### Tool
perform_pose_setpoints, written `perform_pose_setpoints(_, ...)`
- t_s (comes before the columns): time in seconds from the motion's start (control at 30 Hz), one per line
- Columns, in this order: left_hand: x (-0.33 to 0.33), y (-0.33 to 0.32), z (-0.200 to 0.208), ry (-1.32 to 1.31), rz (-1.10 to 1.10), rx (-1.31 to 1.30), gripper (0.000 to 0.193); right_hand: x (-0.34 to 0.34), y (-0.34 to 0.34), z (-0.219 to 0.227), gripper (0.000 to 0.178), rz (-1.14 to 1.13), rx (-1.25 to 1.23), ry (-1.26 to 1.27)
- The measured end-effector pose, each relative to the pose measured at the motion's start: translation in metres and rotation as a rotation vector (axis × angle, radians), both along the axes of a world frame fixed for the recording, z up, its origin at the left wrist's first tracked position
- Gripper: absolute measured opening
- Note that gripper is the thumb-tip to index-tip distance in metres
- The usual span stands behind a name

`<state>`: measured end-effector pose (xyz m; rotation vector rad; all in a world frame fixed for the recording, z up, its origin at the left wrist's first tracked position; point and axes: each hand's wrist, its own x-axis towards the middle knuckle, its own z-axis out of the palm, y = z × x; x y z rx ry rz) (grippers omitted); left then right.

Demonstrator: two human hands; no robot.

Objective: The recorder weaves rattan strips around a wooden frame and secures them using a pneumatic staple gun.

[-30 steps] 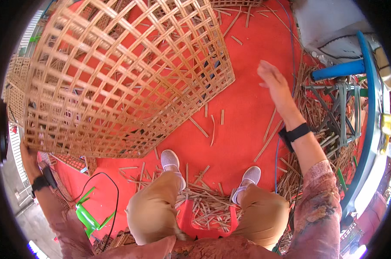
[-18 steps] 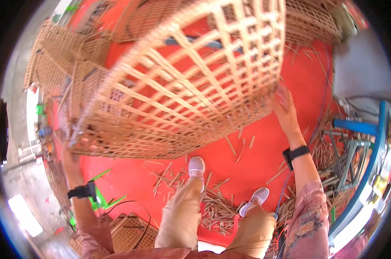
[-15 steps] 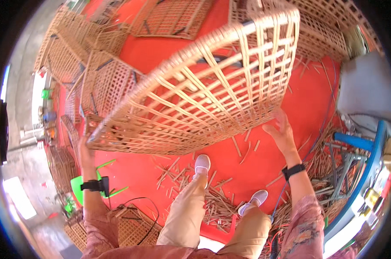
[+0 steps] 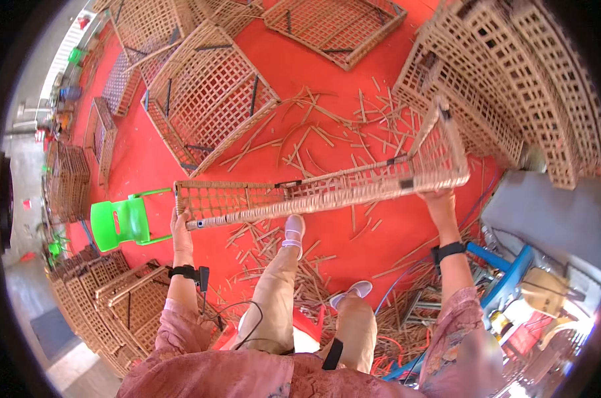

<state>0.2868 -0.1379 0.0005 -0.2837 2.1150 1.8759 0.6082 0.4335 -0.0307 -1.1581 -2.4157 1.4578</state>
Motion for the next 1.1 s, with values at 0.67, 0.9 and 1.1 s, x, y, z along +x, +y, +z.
perform_pose_setpoints(0.67, -0.184, 0.046, 0.121, -0.052, 0.156, 0.022, 0.027, -0.092, -0.025, 0.195, 0.040, -0.156, 0.106, -0.073)
perform_pose_setpoints(0.9, -0.279, 0.198, 0.269, 0.193, -0.046, 0.031, 0.028, -0.116, 0.068, 0.219, 0.047, -0.164, 0.266, 0.109)
perform_pose_setpoints(1.1, -0.356, 0.298, 0.347, 0.440, -0.065, 0.059, 0.022, -0.174, 0.094, 0.212, 0.041, -0.318, -0.002, 0.344)
